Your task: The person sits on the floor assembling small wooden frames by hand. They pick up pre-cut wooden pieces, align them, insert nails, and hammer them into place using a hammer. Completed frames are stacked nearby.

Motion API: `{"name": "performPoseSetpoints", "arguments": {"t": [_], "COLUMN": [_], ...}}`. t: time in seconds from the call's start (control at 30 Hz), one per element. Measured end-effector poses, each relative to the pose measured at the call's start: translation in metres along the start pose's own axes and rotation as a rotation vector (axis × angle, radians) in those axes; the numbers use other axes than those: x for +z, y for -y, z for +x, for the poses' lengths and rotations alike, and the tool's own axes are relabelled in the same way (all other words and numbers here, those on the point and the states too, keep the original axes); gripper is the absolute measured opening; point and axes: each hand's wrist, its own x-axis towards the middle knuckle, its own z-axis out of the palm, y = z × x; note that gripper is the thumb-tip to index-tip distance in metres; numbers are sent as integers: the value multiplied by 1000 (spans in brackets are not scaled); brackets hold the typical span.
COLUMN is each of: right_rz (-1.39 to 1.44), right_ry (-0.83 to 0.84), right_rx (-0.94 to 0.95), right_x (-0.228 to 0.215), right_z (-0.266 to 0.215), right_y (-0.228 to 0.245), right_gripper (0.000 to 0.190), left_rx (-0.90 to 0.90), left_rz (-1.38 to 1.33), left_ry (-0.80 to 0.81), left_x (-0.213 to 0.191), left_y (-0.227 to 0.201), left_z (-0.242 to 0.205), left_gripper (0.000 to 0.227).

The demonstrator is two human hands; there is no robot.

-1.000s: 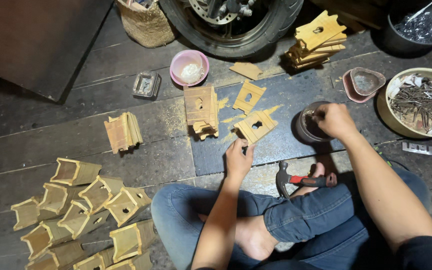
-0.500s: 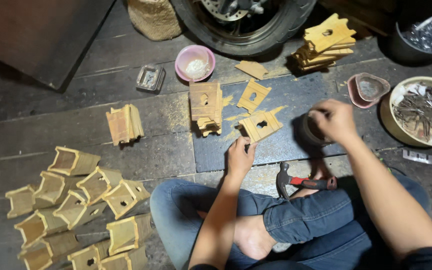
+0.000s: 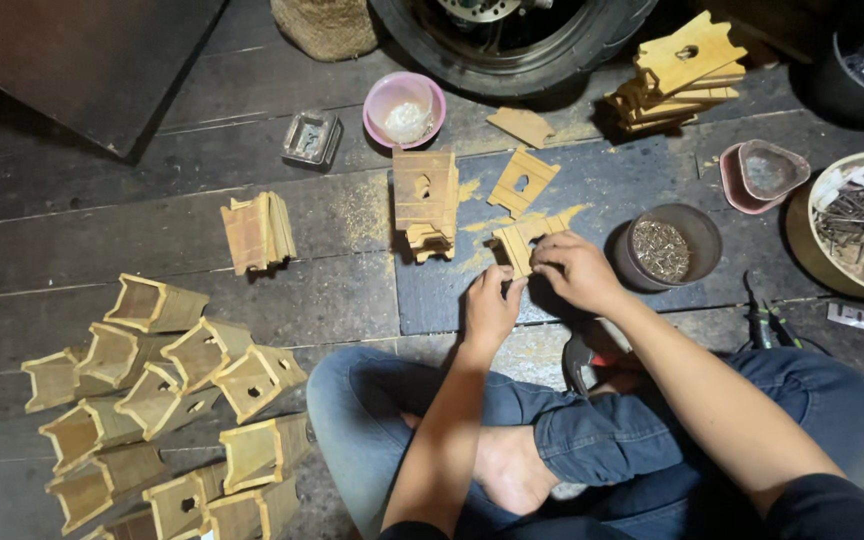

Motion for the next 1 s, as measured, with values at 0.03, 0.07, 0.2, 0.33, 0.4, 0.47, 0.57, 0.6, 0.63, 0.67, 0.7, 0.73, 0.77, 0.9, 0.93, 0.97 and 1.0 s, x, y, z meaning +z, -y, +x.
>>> {"name": "performPoseSetpoints", "arguments": {"t": [0.03,0.07,0.2,0.33,0.4,0.47,0.57,0.6,0.63,0.67,0.7,0.73,0.77,0.9,0.93,0.97,1.0], "right_rz": [-2,-18,-86,-139,-253,-300,-385,-430,-435,-441,-444,-445,-508,-748,-748,-723,-684], "right_ry": [1,-3,-4,-4,1,13,61,98,92,173,254,251,299,422,428,668,900], "right_rx": [-3,-10,-27,-59,-89,-96,-63,-20,-15,92,199,200,239,300,301,480,666], "right_x": [0,1,5,3,4,5,2,-3,-9,-14,-18,-26,-34,-47,-43,-40,-37], "right_z": [1,0,-1,0,0,-5,-17,-22,-24,-26,-28,-30,-33,-64,-77,-90,-104], "right_y": [-1,-1,0,6,9,9,21,25,30,36,42,61,81,112,93,73,54], "right_gripper": [4,4,5,5,4,2,7,12,12,24,42,42,50,42,42,45,48], "left_rx": [1,0,-4,1,-12,-29,-47,-47,-40,-45,-50,-47,-35,-17,-22,-14,1], "left_rz": [-1,2,-12,-9,11,-5,1,13,9,6,3,2,-4,1,0,11,20], "left_ry": [-3,-4,-5,-4,-7,-4,-12,-22,-17,-15,-13,-12,-23,-46,-45,-59,-67], "left_x": [2,3,5,5,4,6,4,6,7,6,5,6,6,5,5,6,8], "left_y": [1,3,5,6,5,7,5,2,2,3,5,5,5,3,4,5,5], "left_z": [2,1,-1,-2,-2,-2,-3,-2,-1,-1,-2,-2,-2,-1,-1,-1,2], "left_gripper": [25,26,27,27,27,26,25,25,25,26,27,27,27,27,27,27,27]}}
